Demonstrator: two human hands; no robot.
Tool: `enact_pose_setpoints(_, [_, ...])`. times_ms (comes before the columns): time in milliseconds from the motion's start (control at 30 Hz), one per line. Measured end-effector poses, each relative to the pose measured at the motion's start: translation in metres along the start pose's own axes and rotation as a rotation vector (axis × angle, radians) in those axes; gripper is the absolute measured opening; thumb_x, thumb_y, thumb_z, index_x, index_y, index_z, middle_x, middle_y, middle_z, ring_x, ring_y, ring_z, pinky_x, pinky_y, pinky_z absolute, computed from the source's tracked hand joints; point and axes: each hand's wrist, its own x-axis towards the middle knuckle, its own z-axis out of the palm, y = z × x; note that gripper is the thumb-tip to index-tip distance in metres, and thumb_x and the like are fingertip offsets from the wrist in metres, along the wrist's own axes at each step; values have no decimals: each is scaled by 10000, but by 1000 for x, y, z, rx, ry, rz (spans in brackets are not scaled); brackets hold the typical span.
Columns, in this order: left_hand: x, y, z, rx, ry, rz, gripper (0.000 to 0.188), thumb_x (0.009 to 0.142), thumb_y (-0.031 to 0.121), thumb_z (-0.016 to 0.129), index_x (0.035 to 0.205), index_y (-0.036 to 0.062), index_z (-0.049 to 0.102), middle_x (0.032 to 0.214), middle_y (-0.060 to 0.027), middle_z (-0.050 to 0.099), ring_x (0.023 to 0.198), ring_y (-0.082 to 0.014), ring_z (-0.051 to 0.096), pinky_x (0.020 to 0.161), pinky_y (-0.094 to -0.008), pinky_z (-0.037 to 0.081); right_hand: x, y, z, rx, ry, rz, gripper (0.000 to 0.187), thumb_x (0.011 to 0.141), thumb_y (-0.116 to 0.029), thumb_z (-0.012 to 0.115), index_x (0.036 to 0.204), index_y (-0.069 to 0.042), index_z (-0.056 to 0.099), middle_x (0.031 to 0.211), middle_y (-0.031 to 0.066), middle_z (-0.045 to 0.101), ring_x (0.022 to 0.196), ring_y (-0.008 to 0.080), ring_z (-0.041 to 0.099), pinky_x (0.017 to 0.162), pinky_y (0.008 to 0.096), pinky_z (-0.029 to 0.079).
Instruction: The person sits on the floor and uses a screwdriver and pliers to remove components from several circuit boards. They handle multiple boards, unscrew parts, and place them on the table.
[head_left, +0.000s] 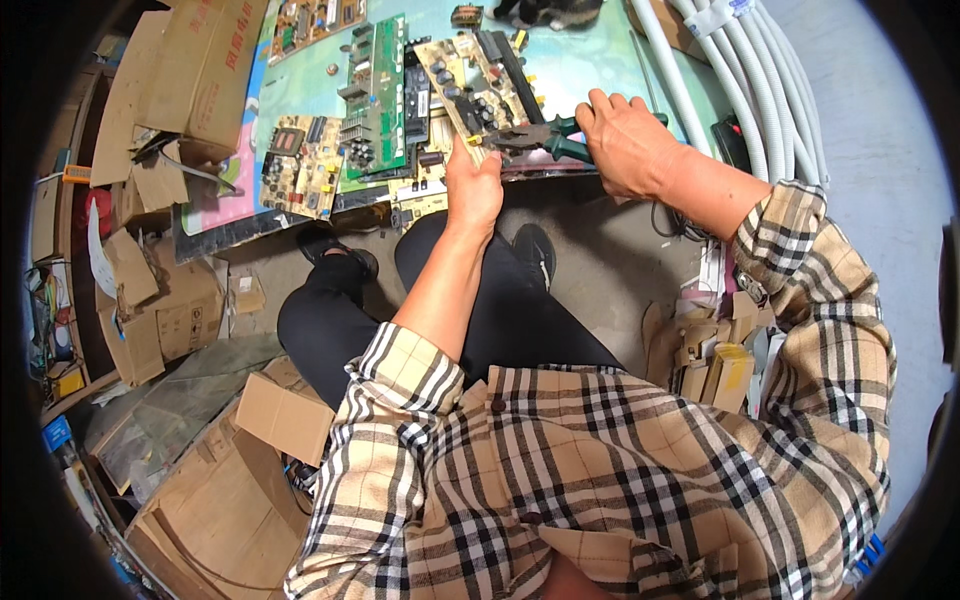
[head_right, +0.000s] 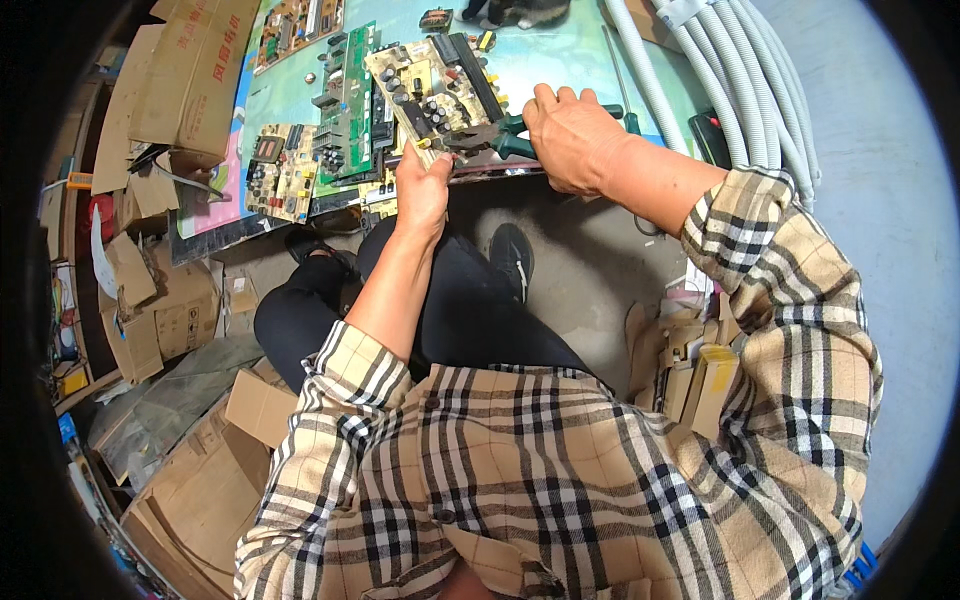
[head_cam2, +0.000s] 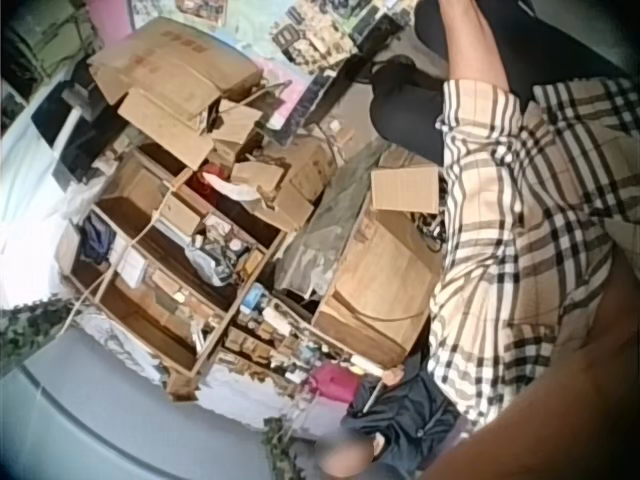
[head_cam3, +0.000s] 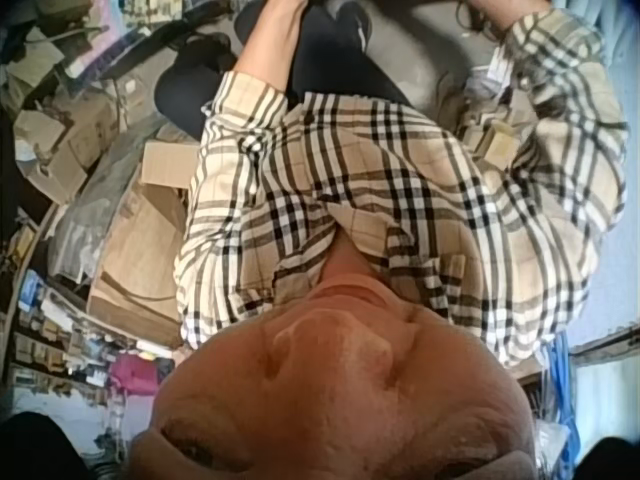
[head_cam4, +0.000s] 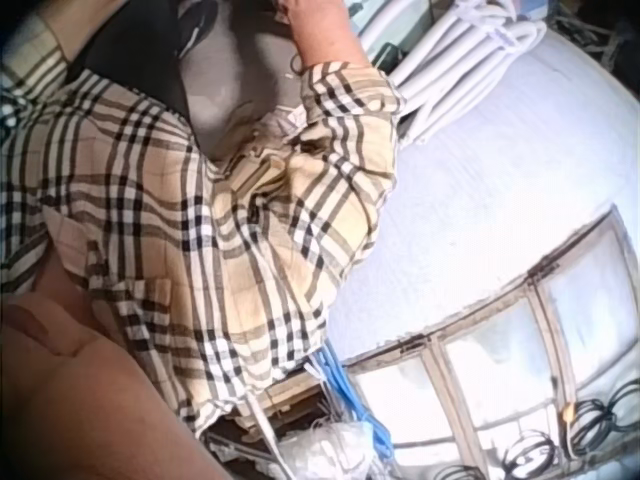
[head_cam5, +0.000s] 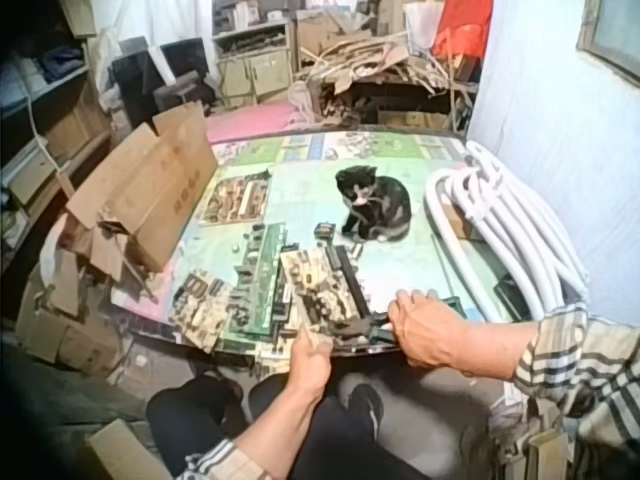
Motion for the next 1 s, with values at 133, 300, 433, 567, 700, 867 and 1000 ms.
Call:
enact_pose_setpoints(133, [-2, 8, 5, -16, 9, -24, 377, 853, -65, 495, 1229, -31, 498, 1082, -130, 632, 979, -208, 589, 894, -292, 438, -2, 0, 4, 170, -105, 62, 444, 688, -93, 621, 1079, 104, 547, 1115, 249, 522, 983, 373, 584, 850, 460, 492])
enact_pose_setpoints(300, [-1, -2, 0, 113, -5, 58, 370, 860, -44, 504, 1230, -36, 495, 1093, -136, 635, 988, -223, 589, 901, -305, 439, -2, 1, 8, 369, -168, 84, 382, 716, -64, 570, 1053, 114, 551, 1079, 305, 514, 928, 451, 593, 878, 457, 493])
enact_pose_setpoints(433, [0, 1, 0, 161, -40, 84, 367, 864, -28, 512, 1230, -40, 494, 1101, -144, 636, 999, -234, 588, 913, -317, 437, 0, 8, 19, 437, -203, 10, 314, 734, -90, 567, 999, 77, 585, 969, 296, 583, 873, 450, 613, 832, 460, 500])
enact_pose_setpoints(567, [3, -7, -4, 16, -11, 20, 359, 873, -74, 477, 1227, -23, 503, 1060, -82, 625, 907, -149, 584, 843, -264, 452, -6, -5, 21, 803, -308, 102, 282, 730, -140, 597, 945, 42, 602, 733, 231, 651, 739, 373, 644, 726, 442, 495])
enact_pose_setpoints(700, [10, -5, -9, -81, 1, -46, 345, 883, -67, 466, 1218, 9, 491, 1006, -66, 622, 847, -144, 597, 754, -275, 486, -2, -14, 25, 925, -419, 194, 345, 724, -189, 574, 972, 44, 629, 853, 254, 660, 837, 379, 644, 780, 427, 498])
enact_pose_setpoints(867, [13, -5, -14, -300, 71, -225, 341, 880, -69, 471, 1192, 65, 501, 985, -48, 609, 780, -121, 581, 625, -247, 466, 5, -7, 36, 1056, -439, 141, 332, 719, -180, 596, 969, 36, 616, 754, 159, 637, 696, 285, 613, 660, 392, 477])
enact_pose_setpoints(1000, [10, 6, -13, -381, 87, -291, 363, 872, -80, 468, 1202, 70, 489, 1030, -54, 608, 838, -144, 587, 677, -286, 471, -6, 2, 46, 1155, -515, 158, 277, 737, -151, 586, 943, 33, 601, 785, 98, 642, 686, 188, 599, 644, 314, 474])
